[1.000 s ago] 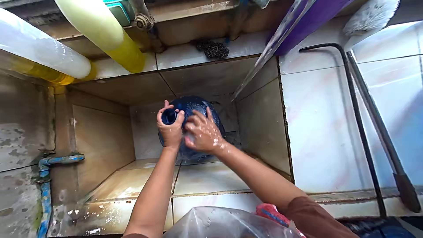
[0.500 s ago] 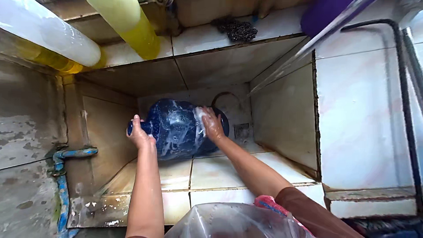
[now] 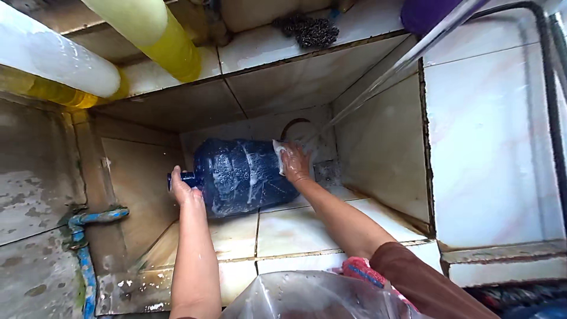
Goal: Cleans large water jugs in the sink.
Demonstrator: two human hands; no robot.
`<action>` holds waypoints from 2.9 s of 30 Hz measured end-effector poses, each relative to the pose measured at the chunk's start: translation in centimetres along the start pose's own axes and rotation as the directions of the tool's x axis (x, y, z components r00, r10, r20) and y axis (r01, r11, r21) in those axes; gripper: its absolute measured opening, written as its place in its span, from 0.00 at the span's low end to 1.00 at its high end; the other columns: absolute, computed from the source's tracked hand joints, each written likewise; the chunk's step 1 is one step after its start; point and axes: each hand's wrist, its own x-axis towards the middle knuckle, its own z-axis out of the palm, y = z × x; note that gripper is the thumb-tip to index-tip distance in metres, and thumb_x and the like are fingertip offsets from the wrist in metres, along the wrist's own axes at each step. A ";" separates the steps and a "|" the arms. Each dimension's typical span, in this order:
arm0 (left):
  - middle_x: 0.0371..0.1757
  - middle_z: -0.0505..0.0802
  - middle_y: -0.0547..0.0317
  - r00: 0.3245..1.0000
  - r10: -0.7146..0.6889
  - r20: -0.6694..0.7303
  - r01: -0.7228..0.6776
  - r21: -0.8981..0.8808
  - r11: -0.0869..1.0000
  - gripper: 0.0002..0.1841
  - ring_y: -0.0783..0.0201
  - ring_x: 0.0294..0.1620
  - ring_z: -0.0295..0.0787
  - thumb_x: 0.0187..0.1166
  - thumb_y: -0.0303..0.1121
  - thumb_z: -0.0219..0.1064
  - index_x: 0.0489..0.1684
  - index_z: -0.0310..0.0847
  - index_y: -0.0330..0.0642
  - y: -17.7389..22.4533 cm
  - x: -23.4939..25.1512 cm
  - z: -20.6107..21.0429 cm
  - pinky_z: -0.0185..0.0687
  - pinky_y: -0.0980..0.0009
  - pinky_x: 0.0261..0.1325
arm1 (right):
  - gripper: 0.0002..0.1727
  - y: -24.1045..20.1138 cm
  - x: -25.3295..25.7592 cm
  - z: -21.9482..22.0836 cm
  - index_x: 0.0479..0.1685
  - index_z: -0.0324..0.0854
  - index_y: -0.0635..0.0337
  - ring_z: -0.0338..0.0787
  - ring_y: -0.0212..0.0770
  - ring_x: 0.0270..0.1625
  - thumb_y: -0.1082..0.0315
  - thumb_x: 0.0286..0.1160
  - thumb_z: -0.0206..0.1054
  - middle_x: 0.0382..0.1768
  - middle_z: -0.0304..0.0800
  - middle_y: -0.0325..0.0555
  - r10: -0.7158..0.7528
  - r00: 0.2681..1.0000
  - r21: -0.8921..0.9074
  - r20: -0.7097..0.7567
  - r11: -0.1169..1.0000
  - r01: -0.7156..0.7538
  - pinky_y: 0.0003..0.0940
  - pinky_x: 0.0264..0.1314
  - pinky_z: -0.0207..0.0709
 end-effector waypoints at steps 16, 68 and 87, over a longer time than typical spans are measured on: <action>0.70 0.82 0.53 0.874 0.194 0.445 -0.169 -0.095 0.981 0.33 0.62 0.61 0.85 0.75 0.32 0.70 0.81 0.64 0.38 1.0 -2.4 3.1 0.84 0.62 0.65 | 0.27 -10.1 -1.7 -3.0 0.75 0.82 0.46 0.59 0.56 0.92 0.45 0.86 0.53 0.86 0.71 0.47 -0.568 0.817 0.237 -0.101 0.784 0.574 0.74 0.89 0.48; 0.67 0.85 0.49 0.928 0.235 0.289 -0.261 0.054 0.964 0.30 0.58 0.62 0.86 0.71 0.31 0.73 0.73 0.69 0.35 2.0 -5.1 5.2 0.87 0.57 0.61 | 0.19 -13.3 -0.3 -4.8 0.53 0.93 0.39 0.71 0.57 0.86 0.45 0.74 0.63 0.72 0.87 0.37 -0.765 0.641 -0.009 0.068 0.642 0.767 0.81 0.86 0.46; 0.75 0.83 0.61 0.783 0.136 0.607 -0.088 -0.108 0.990 0.27 0.68 0.60 0.87 0.66 0.29 0.72 0.68 0.73 0.49 0.1 0.8 -0.7 0.86 0.67 0.60 | 0.29 -3.0 0.5 -1.3 0.80 0.78 0.50 0.67 0.55 0.88 0.47 0.91 0.47 0.82 0.77 0.49 -0.008 0.999 0.228 -0.033 0.974 0.016 0.74 0.89 0.45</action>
